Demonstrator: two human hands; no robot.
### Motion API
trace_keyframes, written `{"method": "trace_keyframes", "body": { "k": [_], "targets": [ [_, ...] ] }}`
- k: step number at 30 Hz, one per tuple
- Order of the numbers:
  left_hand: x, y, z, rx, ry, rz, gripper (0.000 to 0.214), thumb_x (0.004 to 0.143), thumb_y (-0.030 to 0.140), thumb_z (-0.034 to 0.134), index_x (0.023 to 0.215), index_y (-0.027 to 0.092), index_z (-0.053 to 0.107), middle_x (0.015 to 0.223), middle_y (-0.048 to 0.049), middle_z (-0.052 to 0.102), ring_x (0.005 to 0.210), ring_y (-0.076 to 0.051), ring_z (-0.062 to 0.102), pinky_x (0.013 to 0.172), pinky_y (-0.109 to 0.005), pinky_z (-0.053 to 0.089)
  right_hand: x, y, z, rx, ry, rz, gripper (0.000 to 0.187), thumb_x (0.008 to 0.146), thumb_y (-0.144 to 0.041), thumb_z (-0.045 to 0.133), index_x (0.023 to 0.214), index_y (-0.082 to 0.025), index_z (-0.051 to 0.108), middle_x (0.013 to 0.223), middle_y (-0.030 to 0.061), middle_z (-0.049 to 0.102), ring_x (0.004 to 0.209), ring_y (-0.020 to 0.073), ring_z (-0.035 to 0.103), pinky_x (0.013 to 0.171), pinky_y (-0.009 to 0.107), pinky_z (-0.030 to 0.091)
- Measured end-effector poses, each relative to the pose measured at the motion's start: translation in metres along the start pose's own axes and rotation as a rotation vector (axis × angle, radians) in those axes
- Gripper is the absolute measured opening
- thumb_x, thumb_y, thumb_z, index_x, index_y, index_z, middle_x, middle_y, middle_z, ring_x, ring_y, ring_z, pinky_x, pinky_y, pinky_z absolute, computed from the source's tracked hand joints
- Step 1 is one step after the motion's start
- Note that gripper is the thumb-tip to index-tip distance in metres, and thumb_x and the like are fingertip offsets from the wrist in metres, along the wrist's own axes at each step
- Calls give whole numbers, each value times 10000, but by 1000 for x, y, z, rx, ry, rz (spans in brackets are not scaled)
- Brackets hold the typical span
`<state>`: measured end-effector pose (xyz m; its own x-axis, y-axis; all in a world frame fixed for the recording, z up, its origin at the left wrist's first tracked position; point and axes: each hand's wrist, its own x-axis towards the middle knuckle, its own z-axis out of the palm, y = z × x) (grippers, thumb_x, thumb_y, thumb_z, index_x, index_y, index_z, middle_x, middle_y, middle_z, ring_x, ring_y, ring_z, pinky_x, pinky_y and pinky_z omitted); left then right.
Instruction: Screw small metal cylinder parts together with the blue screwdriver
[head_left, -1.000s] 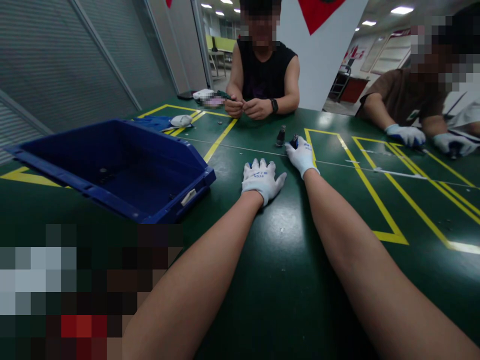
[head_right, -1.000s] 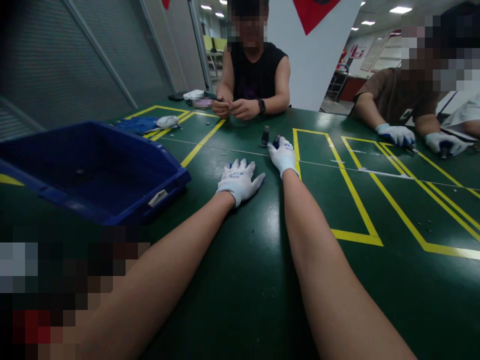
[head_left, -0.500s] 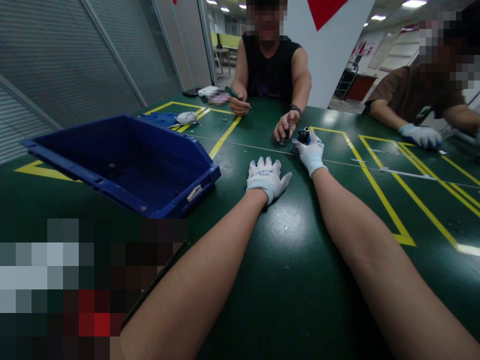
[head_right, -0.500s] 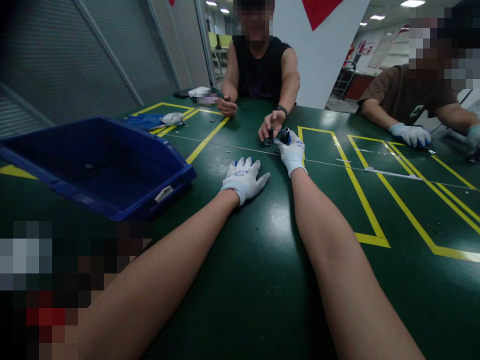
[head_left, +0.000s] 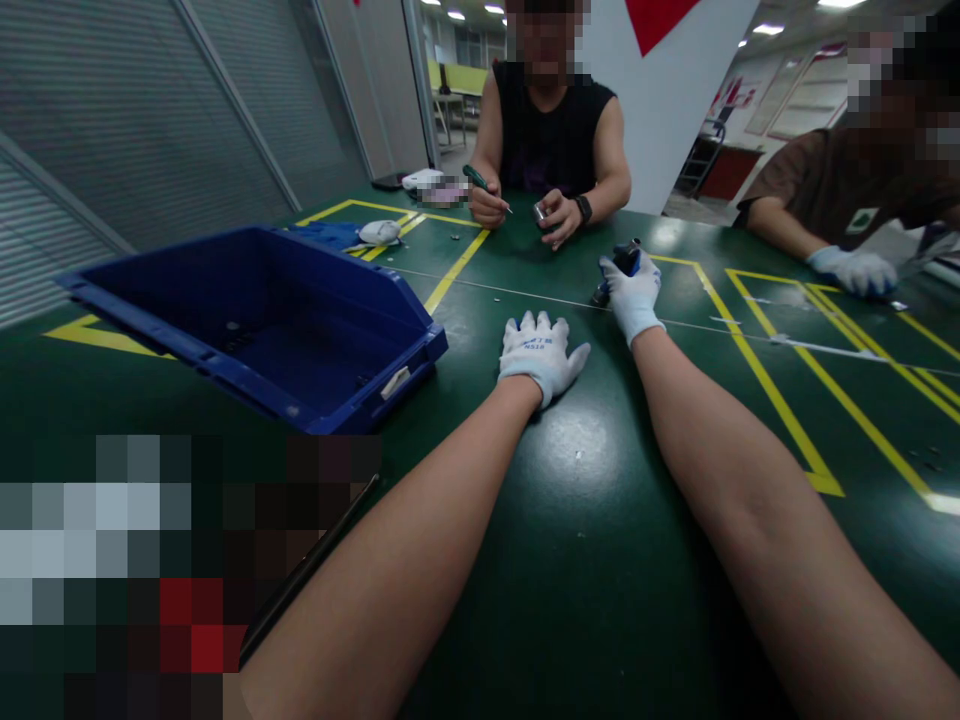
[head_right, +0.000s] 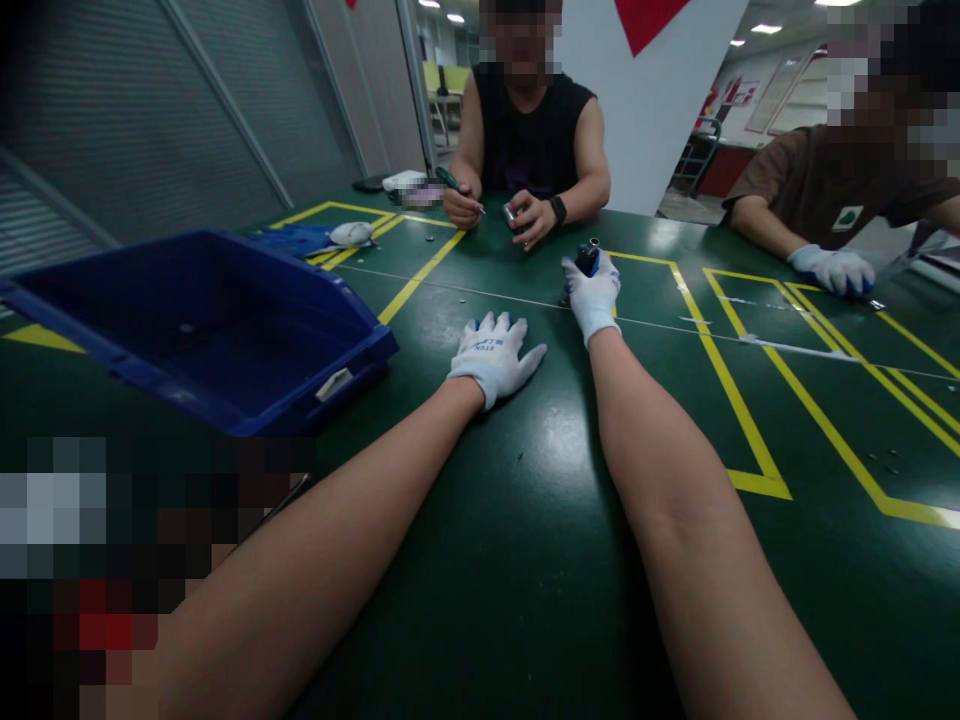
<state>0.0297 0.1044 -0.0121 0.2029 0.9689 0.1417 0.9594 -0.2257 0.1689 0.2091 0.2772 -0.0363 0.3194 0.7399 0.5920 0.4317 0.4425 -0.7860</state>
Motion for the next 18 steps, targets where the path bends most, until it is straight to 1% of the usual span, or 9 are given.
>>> {"method": "trace_keyframes", "body": {
  "k": [3,7,10,12,14,16,18],
  "targets": [
    [0,0,0,2,-2,-1,721,860,672,191,1403,236,378,1482,-81,349,1376,-320,244,1122,-511,141,-3,-5,0,-19,-27,14,511,670,-510,666,1054,-177,610,987,68,645,917,229,623,873,475,497],
    [0,-2,2,0,15,7,728,857,680,180,1395,237,391,1471,-85,362,1371,-324,250,1118,-513,147,2,-16,0,15,50,1,501,702,-493,653,1089,-182,586,1058,75,625,1004,215,597,913,450,476],
    [0,-2,1,-5,14,14,727,857,676,182,1393,234,395,1471,-88,362,1369,-327,253,1118,-512,146,10,-24,-1,105,101,43,486,747,-495,609,1126,-197,555,1105,75,603,1043,209,583,878,446,497],
    [0,-1,0,-6,7,7,721,858,672,188,1395,236,392,1473,-85,360,1370,-326,252,1120,-512,145,16,-25,-6,198,160,114,468,787,-503,554,1146,-204,534,1116,73,591,1019,198,595,832,434,521],
    [-1,0,-1,-8,0,-2,713,860,668,194,1399,243,385,1477,-77,358,1374,-323,246,1122,-511,142,19,-20,-13,321,205,251,450,830,-517,478,1152,-205,520,1100,69,588,958,177,616,782,407,541],
    [-1,0,-2,-11,-7,-9,710,860,667,201,1404,248,377,1482,-69,351,1380,-321,234,1126,-510,133,20,-12,-24,421,213,398,427,860,-520,418,1116,-198,530,1067,66,592,896,154,628,747,372,552],
    [-2,1,-4,-15,-16,-9,712,857,671,208,1406,248,375,1487,-67,345,1384,-324,225,1126,-513,128,21,0,-36,478,199,497,357,887,-475,382,1032,-198,554,1016,50,604,869,132,629,739,338,556]
  ]
}}
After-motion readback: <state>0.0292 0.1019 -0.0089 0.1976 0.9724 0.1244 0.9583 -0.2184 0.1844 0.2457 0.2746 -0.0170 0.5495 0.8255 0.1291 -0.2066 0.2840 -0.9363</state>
